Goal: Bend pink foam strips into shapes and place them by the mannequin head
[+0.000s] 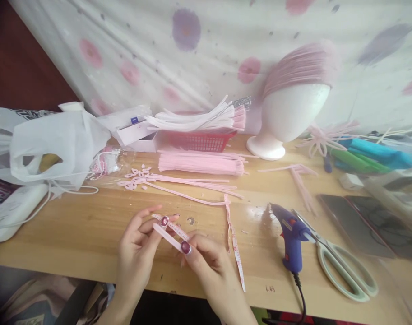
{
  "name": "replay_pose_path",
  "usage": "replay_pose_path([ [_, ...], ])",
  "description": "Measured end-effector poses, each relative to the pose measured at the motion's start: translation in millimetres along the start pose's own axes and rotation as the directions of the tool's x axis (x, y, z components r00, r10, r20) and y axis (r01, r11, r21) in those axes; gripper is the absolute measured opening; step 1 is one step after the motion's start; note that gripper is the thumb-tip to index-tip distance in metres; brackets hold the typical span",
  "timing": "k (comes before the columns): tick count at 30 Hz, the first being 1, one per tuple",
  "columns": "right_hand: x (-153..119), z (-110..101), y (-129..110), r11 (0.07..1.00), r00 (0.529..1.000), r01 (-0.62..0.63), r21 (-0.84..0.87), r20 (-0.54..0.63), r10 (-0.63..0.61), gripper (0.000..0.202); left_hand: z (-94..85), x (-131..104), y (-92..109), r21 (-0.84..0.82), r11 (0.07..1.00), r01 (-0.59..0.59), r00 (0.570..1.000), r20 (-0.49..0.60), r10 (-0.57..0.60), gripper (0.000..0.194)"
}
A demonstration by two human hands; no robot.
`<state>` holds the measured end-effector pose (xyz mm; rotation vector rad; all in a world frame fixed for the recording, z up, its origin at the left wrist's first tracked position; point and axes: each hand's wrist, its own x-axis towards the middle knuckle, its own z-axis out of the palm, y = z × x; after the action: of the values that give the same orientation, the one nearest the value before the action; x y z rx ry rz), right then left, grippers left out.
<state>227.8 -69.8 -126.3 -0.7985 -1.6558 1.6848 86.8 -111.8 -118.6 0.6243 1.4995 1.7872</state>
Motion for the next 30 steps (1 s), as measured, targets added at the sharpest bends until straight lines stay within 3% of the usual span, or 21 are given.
replay_pose_path([
  [2,-0.3,0.2,-4.1,1.000,0.999,-0.031,0.001,0.042,0.031,0.042,-0.9,-1.3,1.8,0.005,0.999,0.048,0.998,0.041,-0.048,0.030],
  [6,-1.8,0.0,-6.3,0.994,0.997,-0.072,-0.083,0.002,0.073,0.045,-4.0,-4.4,7.6,-0.018,0.994,0.105,0.990,0.101,-0.103,0.032],
  [13,-2.9,-0.4,-3.7,0.993,0.996,-0.084,-0.081,-0.044,0.081,0.050,-8.3,-12.0,17.9,-0.124,0.986,0.115,0.984,0.150,-0.095,0.028],
  [17,-4.1,-2.1,-3.8,0.992,0.996,-0.088,-0.095,-0.037,0.085,0.050,-10.0,-16.2,19.7,-0.106,0.989,0.106,0.981,0.171,-0.087,0.030],
  [23,-6.7,-2.2,-4.0,0.992,0.996,-0.082,-0.099,-0.040,0.078,0.049,-3.9,-21.3,23.5,0.024,1.000,0.013,0.990,0.139,-0.016,0.025],
  [30,-12.1,-3.5,-6.0,0.992,0.998,-0.055,-0.111,-0.017,0.054,0.041,2.4,-23.4,29.6,0.021,0.999,0.045,0.996,0.082,-0.047,0.021],
])
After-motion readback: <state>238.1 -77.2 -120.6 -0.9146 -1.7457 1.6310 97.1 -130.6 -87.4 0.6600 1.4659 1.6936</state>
